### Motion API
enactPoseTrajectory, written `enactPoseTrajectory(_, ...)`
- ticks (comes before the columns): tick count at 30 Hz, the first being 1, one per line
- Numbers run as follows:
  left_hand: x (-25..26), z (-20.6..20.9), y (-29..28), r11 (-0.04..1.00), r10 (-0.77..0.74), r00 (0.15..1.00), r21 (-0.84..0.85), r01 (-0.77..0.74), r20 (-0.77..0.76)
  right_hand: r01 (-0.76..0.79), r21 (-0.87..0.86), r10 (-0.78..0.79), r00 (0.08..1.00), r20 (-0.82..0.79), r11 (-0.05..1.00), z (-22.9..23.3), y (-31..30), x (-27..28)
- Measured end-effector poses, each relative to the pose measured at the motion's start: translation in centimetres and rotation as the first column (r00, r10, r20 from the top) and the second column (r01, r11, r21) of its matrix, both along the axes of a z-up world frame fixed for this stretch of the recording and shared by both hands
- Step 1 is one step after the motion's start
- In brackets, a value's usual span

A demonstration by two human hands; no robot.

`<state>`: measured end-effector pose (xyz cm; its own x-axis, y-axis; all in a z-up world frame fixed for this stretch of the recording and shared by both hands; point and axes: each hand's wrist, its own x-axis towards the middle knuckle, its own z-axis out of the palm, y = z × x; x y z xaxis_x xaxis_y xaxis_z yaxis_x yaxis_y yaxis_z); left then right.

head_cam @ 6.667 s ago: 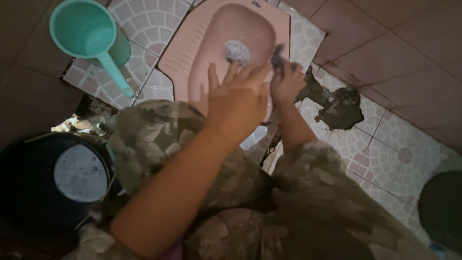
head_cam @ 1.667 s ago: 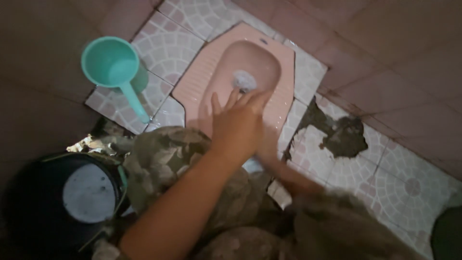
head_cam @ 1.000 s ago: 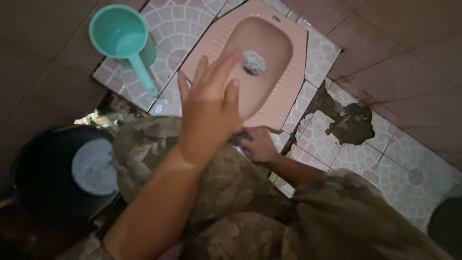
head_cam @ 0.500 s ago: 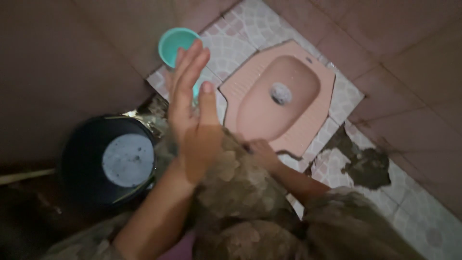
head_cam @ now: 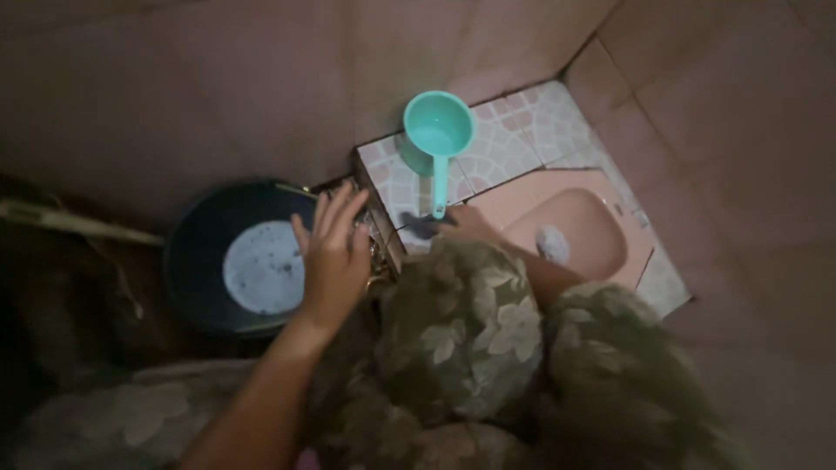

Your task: Cleaning a squat toilet and surrounding floor tiles with a cloth and water scooped from a bucket.

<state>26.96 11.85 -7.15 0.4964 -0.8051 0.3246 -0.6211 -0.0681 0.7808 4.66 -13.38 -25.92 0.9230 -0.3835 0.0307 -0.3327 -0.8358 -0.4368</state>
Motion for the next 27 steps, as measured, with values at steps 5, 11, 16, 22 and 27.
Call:
enactPoseTrajectory(5, 1.9, -4.6, -2.5, 1.000, -0.002, 0.996, 0.021, 0.000, 0.090, -0.205, -0.326, 0.296, 0.919, 0.261, 0.923, -1.8, 2.4, 7.8)
enactPoseTrajectory(11, 1.9, -7.4, -3.3, 0.994, -0.020, 0.995, 0.110, 0.009, 0.097, -0.179, -0.343, 0.258, 0.945, 0.201, 0.922, -0.8, -0.7, 13.3)
enactPoseTrajectory(16, 2.3, -8.2, -3.6, 0.996, 0.017, 0.995, 0.085, -0.026, 0.101, 0.110, -0.241, 0.001, 0.908, 0.418, 0.964, -1.4, -3.3, 15.8)
enactPoseTrajectory(22, 2.3, -8.5, -3.2, 0.992, 0.026, 0.997, 0.121, -0.035, 0.074, 0.495, -0.268, -0.332, 0.813, 0.478, 0.826, 1.2, -6.5, 12.1)
enactPoseTrajectory(27, 2.0, -9.7, -3.2, 0.982, -0.007, 0.995, 0.188, -0.012, 0.100, 0.591, -0.227, -0.493, 0.787, 0.370, 0.774, -0.5, -3.0, 11.8)
